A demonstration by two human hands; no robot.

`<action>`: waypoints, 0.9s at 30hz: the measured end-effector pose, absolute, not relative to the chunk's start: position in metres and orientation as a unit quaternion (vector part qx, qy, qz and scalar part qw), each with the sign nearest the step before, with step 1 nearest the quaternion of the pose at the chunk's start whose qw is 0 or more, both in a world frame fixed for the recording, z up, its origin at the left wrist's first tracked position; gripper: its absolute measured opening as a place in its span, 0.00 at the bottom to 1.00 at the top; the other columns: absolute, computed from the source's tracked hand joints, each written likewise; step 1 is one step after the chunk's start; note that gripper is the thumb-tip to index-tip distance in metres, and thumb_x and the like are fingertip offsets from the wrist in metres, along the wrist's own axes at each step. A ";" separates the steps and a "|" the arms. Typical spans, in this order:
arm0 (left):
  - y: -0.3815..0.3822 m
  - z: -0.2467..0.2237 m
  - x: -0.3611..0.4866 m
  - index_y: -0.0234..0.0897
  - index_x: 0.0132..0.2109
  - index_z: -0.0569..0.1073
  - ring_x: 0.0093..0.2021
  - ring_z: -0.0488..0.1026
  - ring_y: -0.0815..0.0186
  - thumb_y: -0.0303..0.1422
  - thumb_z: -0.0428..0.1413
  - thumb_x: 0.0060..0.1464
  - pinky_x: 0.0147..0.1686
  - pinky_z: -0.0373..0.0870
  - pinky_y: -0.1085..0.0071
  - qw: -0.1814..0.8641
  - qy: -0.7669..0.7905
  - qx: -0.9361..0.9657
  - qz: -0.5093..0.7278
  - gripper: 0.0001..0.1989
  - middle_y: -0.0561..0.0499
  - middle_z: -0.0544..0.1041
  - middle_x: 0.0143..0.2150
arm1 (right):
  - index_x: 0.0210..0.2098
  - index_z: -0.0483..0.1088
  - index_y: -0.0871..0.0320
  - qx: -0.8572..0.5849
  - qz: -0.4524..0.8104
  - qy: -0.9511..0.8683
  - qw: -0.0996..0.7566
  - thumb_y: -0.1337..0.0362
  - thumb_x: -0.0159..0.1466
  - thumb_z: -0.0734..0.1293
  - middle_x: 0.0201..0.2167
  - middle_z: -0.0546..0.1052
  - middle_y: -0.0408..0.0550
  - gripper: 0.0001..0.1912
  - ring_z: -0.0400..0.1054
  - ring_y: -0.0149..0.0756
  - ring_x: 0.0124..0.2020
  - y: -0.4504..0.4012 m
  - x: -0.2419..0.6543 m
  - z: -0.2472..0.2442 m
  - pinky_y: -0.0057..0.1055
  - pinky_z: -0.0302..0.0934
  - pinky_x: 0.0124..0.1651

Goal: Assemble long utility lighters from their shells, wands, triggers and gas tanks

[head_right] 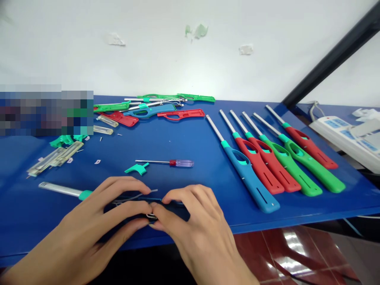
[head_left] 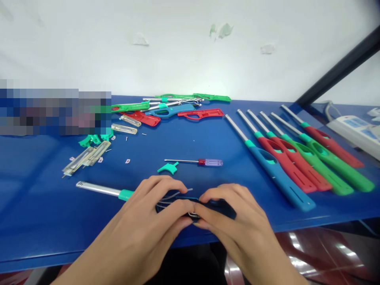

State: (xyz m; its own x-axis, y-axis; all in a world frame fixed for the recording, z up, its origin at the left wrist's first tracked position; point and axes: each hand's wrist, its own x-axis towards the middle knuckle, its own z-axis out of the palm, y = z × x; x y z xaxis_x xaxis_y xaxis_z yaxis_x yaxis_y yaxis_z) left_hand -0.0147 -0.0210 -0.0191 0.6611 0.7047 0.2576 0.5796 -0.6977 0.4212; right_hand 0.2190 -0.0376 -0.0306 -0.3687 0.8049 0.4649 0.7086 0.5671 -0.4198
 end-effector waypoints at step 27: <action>-0.021 -0.017 -0.009 0.42 0.51 0.73 0.60 0.62 0.58 0.18 0.51 0.69 0.65 0.55 0.58 0.131 0.352 0.909 0.181 0.14 0.50 0.70 0.56 | 0.45 0.78 0.50 -0.447 0.187 -0.788 0.380 0.70 0.72 0.71 0.47 0.83 0.37 0.07 0.75 0.31 0.49 -0.037 0.226 -0.032 0.27 0.70 0.55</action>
